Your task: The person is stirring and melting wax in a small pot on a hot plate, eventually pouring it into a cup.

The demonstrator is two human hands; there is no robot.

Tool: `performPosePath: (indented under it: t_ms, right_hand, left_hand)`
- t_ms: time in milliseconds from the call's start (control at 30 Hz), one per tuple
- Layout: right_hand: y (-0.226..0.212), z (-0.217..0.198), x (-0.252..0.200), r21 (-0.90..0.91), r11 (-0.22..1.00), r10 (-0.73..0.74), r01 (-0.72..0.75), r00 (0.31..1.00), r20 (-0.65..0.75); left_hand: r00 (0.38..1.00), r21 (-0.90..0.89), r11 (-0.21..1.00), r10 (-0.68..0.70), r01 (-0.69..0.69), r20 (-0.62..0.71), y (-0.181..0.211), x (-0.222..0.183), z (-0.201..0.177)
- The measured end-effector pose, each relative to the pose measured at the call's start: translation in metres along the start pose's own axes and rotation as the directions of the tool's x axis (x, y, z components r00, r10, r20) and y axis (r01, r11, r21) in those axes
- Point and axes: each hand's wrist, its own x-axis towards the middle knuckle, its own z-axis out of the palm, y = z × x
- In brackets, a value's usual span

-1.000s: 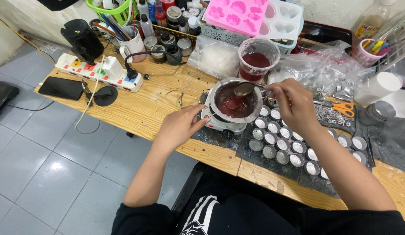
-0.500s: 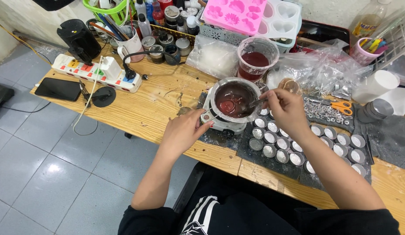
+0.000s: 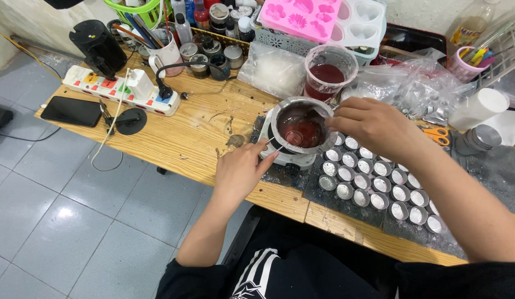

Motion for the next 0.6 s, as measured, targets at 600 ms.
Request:
performPosePath:
  t_ms: [600]
  right_hand:
    - [-0.019,0.009,-0.011,0.248,0.934,0.242,-0.258,0.966,0.095]
  left_hand:
    - [0.994,-0.064,0.998,-0.008,0.002,-0.104,0.002,-0.008,0.009]
